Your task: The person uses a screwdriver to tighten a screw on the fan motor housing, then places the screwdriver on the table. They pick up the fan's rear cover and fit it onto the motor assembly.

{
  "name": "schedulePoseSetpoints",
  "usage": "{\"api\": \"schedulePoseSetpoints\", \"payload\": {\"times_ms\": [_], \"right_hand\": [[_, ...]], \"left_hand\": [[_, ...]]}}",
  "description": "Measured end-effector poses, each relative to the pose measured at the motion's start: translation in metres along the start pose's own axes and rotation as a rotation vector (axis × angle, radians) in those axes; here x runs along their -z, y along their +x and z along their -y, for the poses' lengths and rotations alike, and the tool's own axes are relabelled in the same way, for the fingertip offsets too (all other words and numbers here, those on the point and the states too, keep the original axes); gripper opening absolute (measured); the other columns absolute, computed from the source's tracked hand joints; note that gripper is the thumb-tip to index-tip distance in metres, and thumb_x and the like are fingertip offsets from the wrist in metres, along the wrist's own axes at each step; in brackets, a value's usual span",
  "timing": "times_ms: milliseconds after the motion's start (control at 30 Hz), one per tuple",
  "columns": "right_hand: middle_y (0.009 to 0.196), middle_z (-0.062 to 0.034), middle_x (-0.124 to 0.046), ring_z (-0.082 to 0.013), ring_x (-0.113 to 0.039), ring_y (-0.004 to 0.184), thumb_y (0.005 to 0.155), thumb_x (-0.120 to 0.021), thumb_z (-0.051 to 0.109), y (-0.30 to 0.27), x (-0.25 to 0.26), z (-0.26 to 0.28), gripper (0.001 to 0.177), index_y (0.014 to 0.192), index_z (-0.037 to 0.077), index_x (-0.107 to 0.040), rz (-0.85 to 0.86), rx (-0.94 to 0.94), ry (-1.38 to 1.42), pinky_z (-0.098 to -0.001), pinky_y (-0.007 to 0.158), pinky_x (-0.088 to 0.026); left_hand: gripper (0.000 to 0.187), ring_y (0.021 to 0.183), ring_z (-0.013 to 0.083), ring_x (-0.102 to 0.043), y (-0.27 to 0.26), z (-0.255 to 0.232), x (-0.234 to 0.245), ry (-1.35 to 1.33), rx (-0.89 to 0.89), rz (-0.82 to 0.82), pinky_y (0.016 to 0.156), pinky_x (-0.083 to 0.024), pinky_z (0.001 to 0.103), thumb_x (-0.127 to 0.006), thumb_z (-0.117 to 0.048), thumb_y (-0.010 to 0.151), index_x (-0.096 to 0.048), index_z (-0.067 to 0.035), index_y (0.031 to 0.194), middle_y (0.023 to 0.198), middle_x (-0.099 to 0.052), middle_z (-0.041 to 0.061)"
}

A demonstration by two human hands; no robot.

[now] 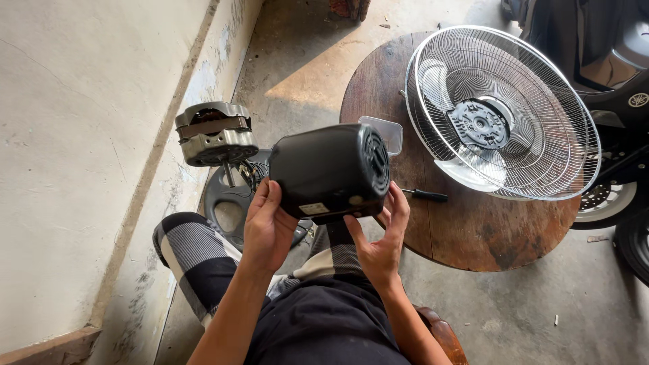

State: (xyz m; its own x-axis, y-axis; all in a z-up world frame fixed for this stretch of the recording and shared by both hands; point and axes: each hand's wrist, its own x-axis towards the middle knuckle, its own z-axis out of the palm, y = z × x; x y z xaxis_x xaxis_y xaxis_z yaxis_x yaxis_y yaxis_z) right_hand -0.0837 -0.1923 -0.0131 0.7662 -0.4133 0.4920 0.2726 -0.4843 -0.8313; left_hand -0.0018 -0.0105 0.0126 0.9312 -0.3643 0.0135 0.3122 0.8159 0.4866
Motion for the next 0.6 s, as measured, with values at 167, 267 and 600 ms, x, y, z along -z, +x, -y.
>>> {"api": "schedulePoseSetpoints", "payload": {"times_ms": [167,267,600], "right_hand": [[0.16,-0.0215,-0.032,-0.0331,-0.041,0.15,0.088,-0.084,0.019,0.004,-0.005,0.017,0.097,0.161,0.004,-0.022,0.062,0.045,-0.146,-0.0453,0.117,-0.05],[0.162,-0.0255,-0.023,-0.036,-0.037,0.149,0.076,-0.091,0.027,0.014,-0.009,0.029,0.115,0.161,0.004,-0.016,0.148,0.048,-0.194,-0.0481,0.115,-0.047],[0.158,-0.0254,-0.03,-0.0331,-0.053,0.138,0.059,-0.101,0.025,0.065,-0.021,0.027,0.144,0.164,0.005,-0.004,0.255,-0.086,-0.117,-0.0425,0.103,-0.053]], "left_hand": [[0.04,0.126,0.0199,-0.061,0.004,0.002,-0.025,0.135,0.034,0.002,0.108,-0.052,0.039,-0.048,-0.02,0.107,-0.043,-0.003,0.143,0.137,-0.059,0.012],[0.042,0.123,0.0226,-0.061,0.01,0.0,-0.034,0.214,0.052,0.024,0.105,-0.054,0.041,-0.053,-0.013,0.106,-0.04,-0.002,0.144,0.135,-0.059,0.015],[0.059,0.127,0.0203,-0.059,0.037,-0.007,-0.041,0.359,0.125,0.081,0.11,-0.046,0.035,-0.059,-0.009,0.1,-0.035,-0.005,0.154,0.136,-0.061,0.016]]}}
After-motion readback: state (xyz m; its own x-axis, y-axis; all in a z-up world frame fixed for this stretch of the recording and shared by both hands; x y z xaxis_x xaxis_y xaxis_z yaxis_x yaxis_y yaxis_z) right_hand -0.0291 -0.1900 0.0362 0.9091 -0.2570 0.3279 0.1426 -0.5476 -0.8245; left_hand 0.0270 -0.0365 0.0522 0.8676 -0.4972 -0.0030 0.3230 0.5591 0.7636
